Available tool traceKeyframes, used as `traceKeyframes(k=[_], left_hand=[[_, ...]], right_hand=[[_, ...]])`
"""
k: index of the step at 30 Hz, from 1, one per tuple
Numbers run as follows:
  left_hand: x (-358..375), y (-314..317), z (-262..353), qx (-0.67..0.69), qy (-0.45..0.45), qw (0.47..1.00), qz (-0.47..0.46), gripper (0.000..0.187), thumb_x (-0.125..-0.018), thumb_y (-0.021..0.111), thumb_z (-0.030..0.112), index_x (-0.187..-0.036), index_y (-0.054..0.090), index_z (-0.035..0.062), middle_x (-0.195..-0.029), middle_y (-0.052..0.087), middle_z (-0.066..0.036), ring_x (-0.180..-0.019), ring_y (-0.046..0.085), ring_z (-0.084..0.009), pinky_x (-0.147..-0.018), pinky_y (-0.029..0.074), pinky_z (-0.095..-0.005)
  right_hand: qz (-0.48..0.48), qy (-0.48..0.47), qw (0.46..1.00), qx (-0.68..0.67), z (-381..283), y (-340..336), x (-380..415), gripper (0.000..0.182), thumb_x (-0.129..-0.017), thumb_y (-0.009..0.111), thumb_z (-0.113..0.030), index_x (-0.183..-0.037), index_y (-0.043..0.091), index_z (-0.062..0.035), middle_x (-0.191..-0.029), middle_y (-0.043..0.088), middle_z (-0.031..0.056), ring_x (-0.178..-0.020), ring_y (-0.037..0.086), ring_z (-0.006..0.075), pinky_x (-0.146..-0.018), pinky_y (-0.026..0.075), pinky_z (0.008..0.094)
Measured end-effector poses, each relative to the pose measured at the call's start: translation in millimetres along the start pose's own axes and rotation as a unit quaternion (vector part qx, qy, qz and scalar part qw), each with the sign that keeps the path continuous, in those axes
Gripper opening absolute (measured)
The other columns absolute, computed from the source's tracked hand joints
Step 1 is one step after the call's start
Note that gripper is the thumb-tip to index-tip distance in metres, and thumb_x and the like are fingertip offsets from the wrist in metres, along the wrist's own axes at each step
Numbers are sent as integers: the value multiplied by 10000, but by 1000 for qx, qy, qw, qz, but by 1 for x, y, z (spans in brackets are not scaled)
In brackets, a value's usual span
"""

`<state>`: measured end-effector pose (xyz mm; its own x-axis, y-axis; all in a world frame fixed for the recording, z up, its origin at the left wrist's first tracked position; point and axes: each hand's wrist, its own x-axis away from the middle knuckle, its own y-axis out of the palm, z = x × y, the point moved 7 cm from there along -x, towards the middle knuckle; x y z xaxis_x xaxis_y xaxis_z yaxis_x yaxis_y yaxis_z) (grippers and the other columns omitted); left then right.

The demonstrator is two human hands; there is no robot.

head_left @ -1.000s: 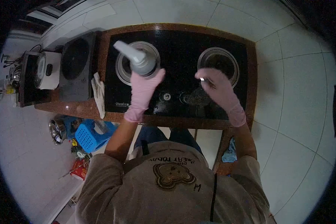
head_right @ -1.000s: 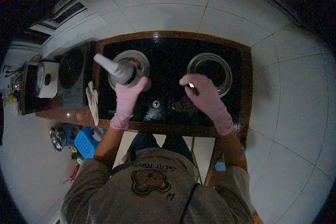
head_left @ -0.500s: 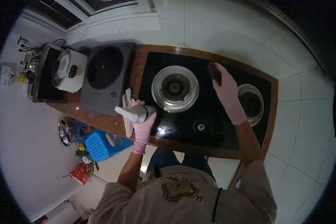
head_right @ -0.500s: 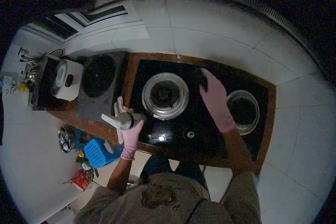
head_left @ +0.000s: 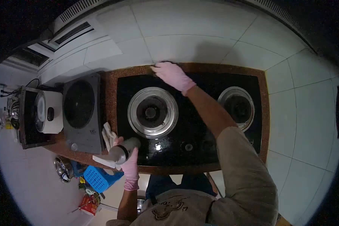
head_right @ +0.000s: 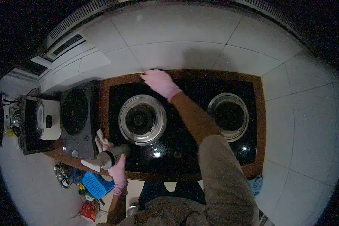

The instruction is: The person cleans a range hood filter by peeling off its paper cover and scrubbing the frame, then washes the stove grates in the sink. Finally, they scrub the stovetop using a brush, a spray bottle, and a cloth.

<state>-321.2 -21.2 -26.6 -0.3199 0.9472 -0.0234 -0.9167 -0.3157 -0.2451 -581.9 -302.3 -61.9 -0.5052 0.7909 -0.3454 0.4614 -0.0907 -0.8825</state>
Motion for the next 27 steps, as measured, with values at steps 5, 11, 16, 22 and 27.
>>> traceKeyframes(k=[5,11,16,22,27], left_hand=[[-4,-8,-30,-49,14,998,22,734,-766,749,-42,-1403,391,25,-1384,449,-82,-1329,433,-213,-1133,337,-362],[-5,-26,-65,12,-55,997,57,731,-842,705,-6,-1483,356,11,-1455,470,-149,-1307,476,-246,-1128,360,-385],[-11,-31,-68,4,-35,999,40,718,-860,727,47,-1479,370,-26,-1447,474,-145,-1271,499,-236,-1100,391,-371],[-13,-42,-78,-87,-16,996,10,737,-875,723,73,-1497,344,-40,-1471,456,-139,-1278,492,-230,-1098,389,-369],[-15,-34,-62,-61,28,996,66,475,-883,739,137,-1261,583,-104,-1213,635,-109,-1022,595,-195,-932,476,-336]], right_hand=[[-66,172,980,-73,158,-96,163,327,-981,545,-237,-1258,651,-99,-1338,597,120,-1235,555,288,-1031,451,395],[-32,324,945,-30,250,-149,275,386,-1012,494,-286,-1353,598,-138,-1410,551,132,-1277,527,311,-1081,428,435],[121,488,859,93,243,-200,367,388,-1025,456,-255,-1370,582,-130,-1444,507,167,-1297,502,341,-1079,438,439],[20,488,855,172,186,-190,464,413,-1020,466,-178,-1407,503,-39,-1460,482,178,-1285,505,351,-1061,451,425],[158,490,857,-19,296,-191,391,470,-1031,452,-272,-1406,482,10,-1455,481,196,-1322,464,374,-1082,409,436]])
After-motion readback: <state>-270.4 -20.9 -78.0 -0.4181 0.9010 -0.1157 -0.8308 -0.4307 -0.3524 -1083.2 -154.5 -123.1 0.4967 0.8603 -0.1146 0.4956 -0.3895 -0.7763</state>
